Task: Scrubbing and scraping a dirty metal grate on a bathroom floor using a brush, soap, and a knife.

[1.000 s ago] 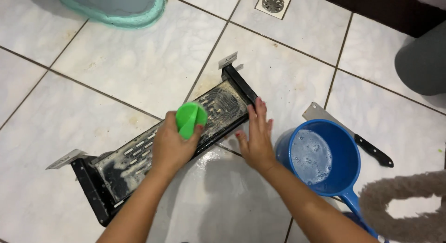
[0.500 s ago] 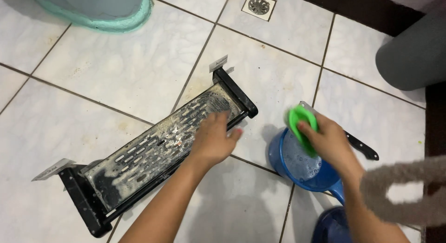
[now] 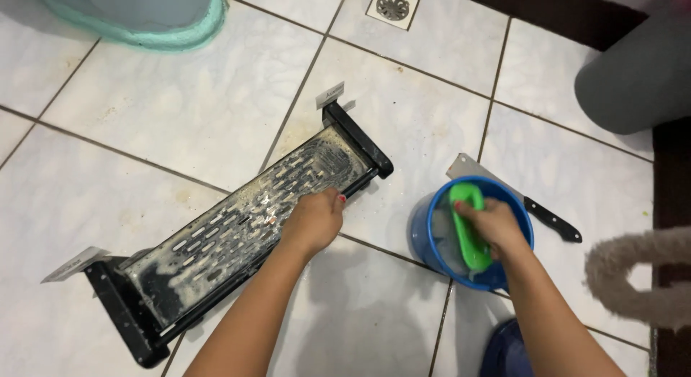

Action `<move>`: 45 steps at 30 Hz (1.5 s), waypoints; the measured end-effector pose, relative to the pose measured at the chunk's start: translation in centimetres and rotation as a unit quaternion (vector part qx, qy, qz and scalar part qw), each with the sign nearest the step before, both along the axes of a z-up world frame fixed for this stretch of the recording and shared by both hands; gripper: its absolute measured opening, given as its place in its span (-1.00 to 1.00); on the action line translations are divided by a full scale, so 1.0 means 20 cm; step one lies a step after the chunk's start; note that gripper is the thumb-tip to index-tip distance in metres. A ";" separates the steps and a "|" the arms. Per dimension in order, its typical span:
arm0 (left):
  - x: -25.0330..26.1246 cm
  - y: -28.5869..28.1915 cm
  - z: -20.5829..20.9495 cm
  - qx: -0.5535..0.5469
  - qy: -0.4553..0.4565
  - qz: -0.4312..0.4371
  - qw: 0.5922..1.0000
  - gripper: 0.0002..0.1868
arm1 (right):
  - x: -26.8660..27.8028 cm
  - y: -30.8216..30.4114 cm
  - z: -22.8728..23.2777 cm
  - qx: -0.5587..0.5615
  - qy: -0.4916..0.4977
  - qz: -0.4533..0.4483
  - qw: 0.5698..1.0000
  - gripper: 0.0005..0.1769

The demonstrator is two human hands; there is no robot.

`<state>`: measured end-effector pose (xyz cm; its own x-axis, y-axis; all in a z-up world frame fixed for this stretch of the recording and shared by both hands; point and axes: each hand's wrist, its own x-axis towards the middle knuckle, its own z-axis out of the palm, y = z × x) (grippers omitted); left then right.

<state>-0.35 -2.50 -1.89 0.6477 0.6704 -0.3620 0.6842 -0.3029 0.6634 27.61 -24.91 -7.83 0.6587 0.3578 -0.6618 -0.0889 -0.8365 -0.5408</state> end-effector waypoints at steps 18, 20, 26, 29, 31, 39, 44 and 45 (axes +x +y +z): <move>-0.12 0.06 -0.14 0.002 -0.142 0.040 0.989 -0.78 | -0.67 0.84 0.23 0.216 -0.302 0.328 0.868 -0.50; -0.14 0.07 -0.15 0.018 -0.103 0.039 0.994 -0.79 | -0.66 0.91 0.26 0.174 -0.314 0.275 0.892 -0.48; -0.24 0.06 -0.15 0.072 -0.025 0.026 0.997 -0.80 | -0.72 0.87 0.20 0.224 -0.282 0.169 0.917 -0.57; -0.25 0.07 -0.05 0.060 -0.001 0.018 0.998 -0.78 | -0.72 0.81 0.01 0.241 -0.310 0.144 0.908 -0.62; -0.24 0.06 -0.04 0.054 0.020 0.016 0.998 -0.78 | -0.77 0.76 -0.04 0.304 -0.361 0.218 0.854 -0.65; -0.24 0.08 -0.12 0.065 -0.036 0.009 0.997 -0.69 | -0.85 0.76 -0.07 0.305 -0.329 0.259 0.855 -0.52; -0.23 0.04 -0.12 0.089 -0.006 -0.021 0.996 -0.70 | -0.50 1.04 0.23 0.128 -0.347 0.177 0.912 -0.52; -0.23 0.03 -0.15 0.121 -0.041 -0.031 0.991 -0.71 | -0.50 1.08 0.25 0.124 -0.399 0.217 0.882 -0.53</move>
